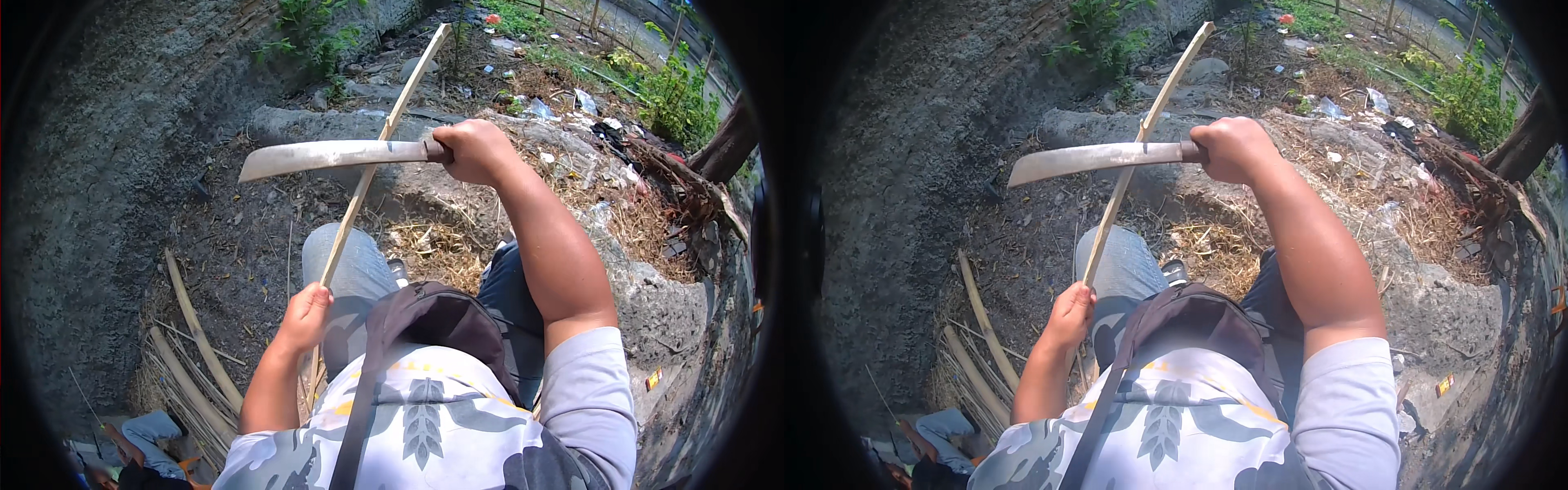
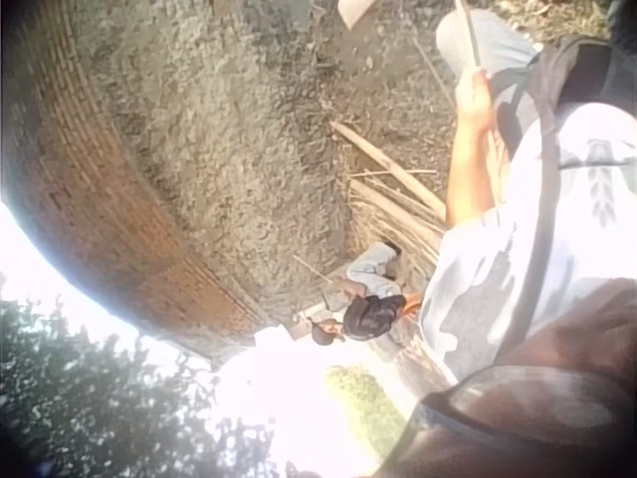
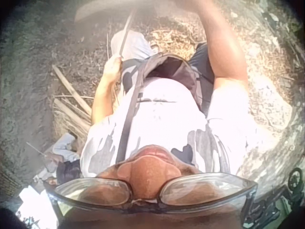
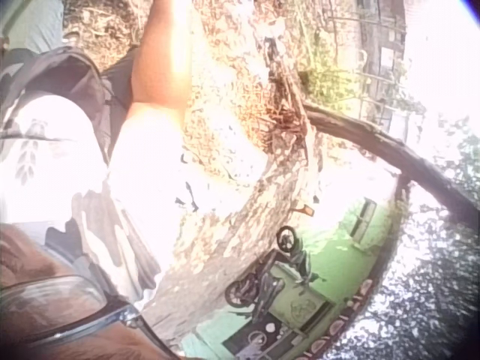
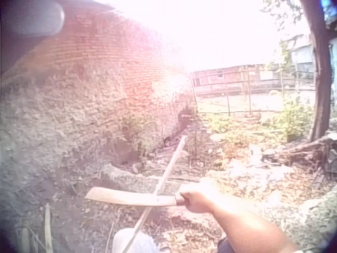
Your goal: The person holds a bamboo strip and repeatedly shaves down its length using a machete.
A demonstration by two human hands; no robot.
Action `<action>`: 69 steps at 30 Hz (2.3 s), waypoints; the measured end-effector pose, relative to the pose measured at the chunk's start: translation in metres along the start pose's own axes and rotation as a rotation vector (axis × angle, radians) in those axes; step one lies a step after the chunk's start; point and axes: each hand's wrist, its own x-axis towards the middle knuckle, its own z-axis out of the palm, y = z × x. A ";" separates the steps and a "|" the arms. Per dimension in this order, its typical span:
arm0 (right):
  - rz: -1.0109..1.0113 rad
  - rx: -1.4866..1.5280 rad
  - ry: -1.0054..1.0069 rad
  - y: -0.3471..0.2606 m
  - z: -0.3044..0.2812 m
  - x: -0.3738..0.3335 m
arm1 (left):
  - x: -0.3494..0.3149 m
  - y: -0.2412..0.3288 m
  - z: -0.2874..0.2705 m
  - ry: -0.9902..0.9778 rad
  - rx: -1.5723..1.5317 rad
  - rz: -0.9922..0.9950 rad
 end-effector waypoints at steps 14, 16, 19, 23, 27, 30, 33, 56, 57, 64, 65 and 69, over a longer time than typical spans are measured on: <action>-0.174 -0.071 -0.112 -0.017 0.003 -0.008 | 0.010 -0.006 0.010 0.032 0.057 0.028; -0.273 -0.082 -0.161 -0.039 0.008 -0.005 | 0.011 -0.004 0.012 0.053 0.040 0.026; -0.292 -0.089 -0.139 -0.046 0.010 0.000 | 0.011 -0.019 0.004 0.088 0.087 0.055; 0.296 0.204 -0.095 0.031 0.021 -0.003 | -0.005 -0.022 -0.006 0.027 0.004 -0.042; 0.360 0.124 -0.211 0.033 0.025 -0.007 | 0.000 -0.024 0.005 0.034 0.111 -0.065; 0.290 0.018 -0.182 0.012 0.003 -0.006 | -0.005 -0.041 0.000 0.000 0.038 -0.027; 0.141 0.059 -0.183 0.005 -0.001 -0.008 | -0.005 -0.020 0.002 0.007 -0.069 -0.123; -0.158 -0.055 -0.044 -0.004 0.006 -0.010 | -0.022 -0.025 -0.008 -0.004 0.010 -0.055; -0.230 -0.042 -0.047 -0.012 0.015 -0.007 | -0.019 -0.025 -0.007 0.000 0.037 -0.024; 0.246 0.067 -0.044 0.035 0.010 -0.008 | -0.030 -0.007 -0.027 -0.020 0.110 -0.135; 0.398 0.219 -0.076 0.044 0.009 -0.011 | -0.032 -0.007 -0.025 -0.017 0.159 -0.109; 0.422 -0.023 -0.185 0.035 0.003 -0.012 | -0.035 -0.018 -0.016 -0.012 0.134 -0.124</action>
